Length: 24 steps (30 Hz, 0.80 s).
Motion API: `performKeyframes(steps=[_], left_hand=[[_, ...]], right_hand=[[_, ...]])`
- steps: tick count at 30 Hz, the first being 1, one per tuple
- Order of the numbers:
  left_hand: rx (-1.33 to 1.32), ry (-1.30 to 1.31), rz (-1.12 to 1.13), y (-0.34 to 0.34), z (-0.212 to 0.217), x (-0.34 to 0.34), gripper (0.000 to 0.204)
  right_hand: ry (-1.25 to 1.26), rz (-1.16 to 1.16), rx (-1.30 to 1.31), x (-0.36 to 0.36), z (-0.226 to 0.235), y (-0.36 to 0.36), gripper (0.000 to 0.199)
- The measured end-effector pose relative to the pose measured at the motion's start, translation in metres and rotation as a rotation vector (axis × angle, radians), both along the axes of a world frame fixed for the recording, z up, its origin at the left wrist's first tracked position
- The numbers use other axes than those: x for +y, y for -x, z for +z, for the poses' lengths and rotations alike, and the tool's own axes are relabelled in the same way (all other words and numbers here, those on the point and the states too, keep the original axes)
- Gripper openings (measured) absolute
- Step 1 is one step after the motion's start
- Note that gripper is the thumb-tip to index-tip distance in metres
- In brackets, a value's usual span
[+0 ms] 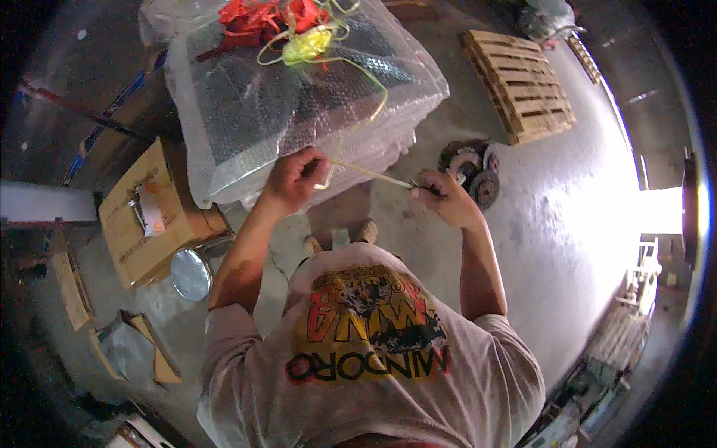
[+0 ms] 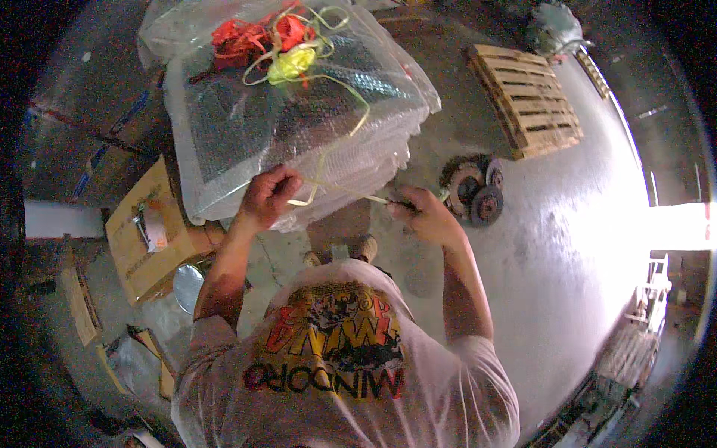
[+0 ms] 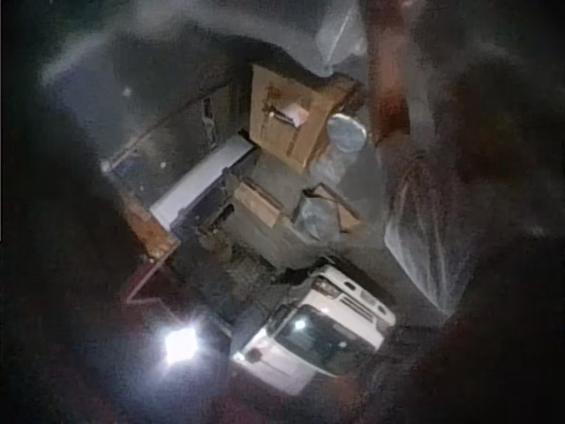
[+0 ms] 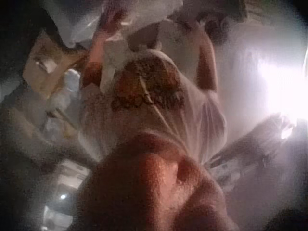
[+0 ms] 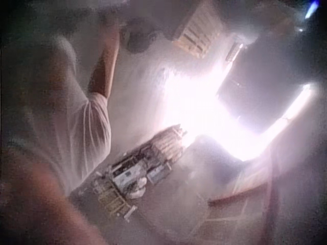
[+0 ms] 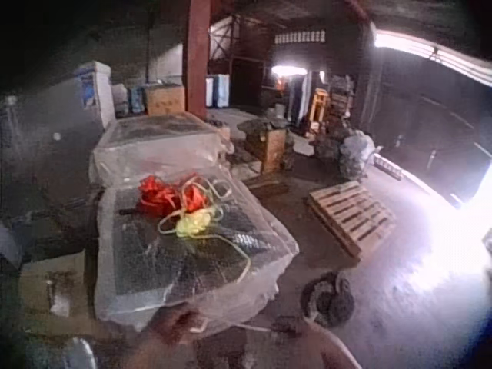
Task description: The person places several rolls of wire into a green sack, ties the sack closed, and then secures a bundle of bubble-wrapped items with a yellow strap. The person then ties the green sack shut again.
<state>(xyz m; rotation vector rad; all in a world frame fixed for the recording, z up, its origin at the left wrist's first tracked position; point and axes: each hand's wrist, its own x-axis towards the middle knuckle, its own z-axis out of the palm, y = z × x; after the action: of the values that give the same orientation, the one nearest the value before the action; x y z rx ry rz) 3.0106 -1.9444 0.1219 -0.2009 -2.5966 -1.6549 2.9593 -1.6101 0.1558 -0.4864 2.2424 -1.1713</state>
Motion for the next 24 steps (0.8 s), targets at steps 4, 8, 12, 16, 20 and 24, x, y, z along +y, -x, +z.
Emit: performKeyframes(steps=[4, 8, 12, 16, 20, 24], left_hand=[[0.075, 0.007, 0.142, -0.008, -0.007, -0.036, 0.014], [0.055, -0.194, 0.208, 0.001, 0.007, -0.054, 0.015], [0.137, -0.167, 0.219, 0.013, 0.044, -0.064, 0.014], [0.188, -0.016, 0.205, 0.021, 0.083, -0.077, 0.016], [0.019, -0.085, -0.049, 0.025, 0.092, -0.097, 0.021], [-0.093, 0.329, -0.091, 0.018, 0.077, -0.121, 0.021]], right_hand=[[0.033, -0.132, -0.042, -0.001, -0.012, -0.011, 0.02], [0.176, -0.35, -0.147, 0.003, -0.01, -0.01, 0.02], [0.175, -0.461, -0.158, 0.023, 0.012, 0.009, 0.021], [0.422, -0.401, -0.234, 0.057, 0.032, 0.027, 0.025], [0.153, -0.422, 0.153, 0.107, 0.031, 0.03, 0.017], [-0.008, -0.721, 0.213, 0.206, 0.004, 0.021, 0.027]])
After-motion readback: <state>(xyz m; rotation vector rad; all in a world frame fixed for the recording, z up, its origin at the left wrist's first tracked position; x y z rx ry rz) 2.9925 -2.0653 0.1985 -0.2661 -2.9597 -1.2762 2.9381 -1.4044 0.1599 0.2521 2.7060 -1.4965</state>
